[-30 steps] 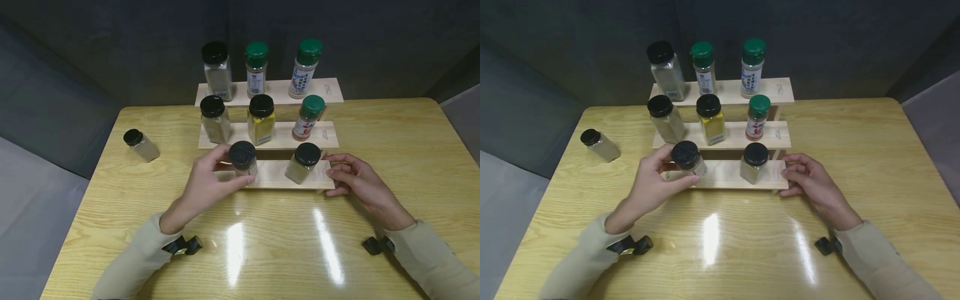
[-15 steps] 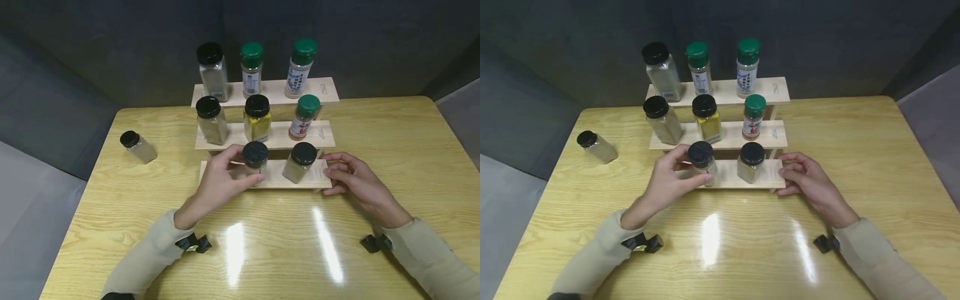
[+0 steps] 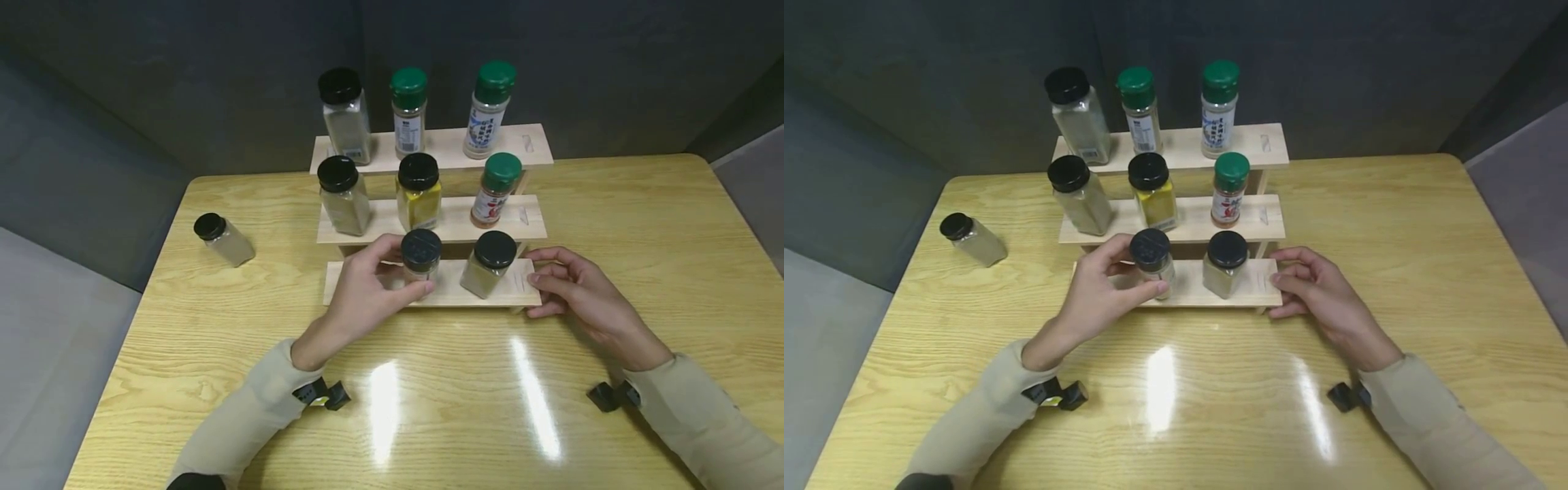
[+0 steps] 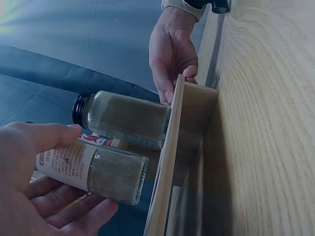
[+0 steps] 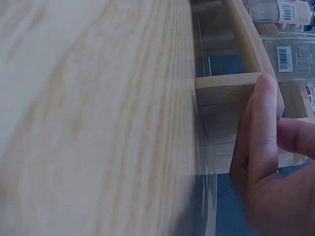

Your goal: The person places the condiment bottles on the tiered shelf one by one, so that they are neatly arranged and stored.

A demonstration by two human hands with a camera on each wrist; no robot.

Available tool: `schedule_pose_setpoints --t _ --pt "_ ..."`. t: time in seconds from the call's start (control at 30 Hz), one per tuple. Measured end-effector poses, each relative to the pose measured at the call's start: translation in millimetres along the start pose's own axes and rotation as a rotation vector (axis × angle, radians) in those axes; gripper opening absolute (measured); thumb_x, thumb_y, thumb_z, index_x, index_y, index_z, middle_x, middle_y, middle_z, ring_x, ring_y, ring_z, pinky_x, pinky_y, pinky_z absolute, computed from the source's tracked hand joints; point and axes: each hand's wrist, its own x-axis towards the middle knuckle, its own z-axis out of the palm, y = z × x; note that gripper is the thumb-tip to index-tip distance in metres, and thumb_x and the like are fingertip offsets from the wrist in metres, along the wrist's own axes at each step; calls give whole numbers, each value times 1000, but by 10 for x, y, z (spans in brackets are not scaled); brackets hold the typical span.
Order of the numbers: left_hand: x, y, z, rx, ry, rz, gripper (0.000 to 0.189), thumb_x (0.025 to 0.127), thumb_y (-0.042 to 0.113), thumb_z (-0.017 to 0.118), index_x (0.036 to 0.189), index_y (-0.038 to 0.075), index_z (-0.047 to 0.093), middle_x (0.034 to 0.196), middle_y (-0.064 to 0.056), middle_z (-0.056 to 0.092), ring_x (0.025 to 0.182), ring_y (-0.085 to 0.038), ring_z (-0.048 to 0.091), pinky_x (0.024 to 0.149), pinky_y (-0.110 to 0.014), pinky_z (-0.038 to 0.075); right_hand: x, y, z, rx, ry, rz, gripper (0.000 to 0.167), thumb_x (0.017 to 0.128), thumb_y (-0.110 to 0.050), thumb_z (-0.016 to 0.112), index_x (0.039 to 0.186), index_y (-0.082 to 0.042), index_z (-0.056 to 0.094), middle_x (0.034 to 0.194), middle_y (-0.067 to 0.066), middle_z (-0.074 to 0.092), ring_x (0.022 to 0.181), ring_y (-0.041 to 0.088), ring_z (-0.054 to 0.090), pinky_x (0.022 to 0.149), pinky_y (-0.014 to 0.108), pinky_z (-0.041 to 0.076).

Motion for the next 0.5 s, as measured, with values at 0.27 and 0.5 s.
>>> schedule_pose_setpoints --t 0.27,0.5 --pt "-7 -42 11 7 -2 -4 49 82 -2 94 124 -5 69 113 -17 76 105 -30 74 93 -32 64 4 -3 4 20 -5 -4 26 108 6 62 130 -8 59 101 9 69 74 16 64 70 37 69" --pt "-14 -55 29 -15 -6 -36 50 82 -3 93 125 -5 68 115 -18 75 106 -31 73 95 -31 63 -1 -7 5 12 0 6 27 108 6 62 130 -9 60 100 8 69 73 16 64 70 38 69"
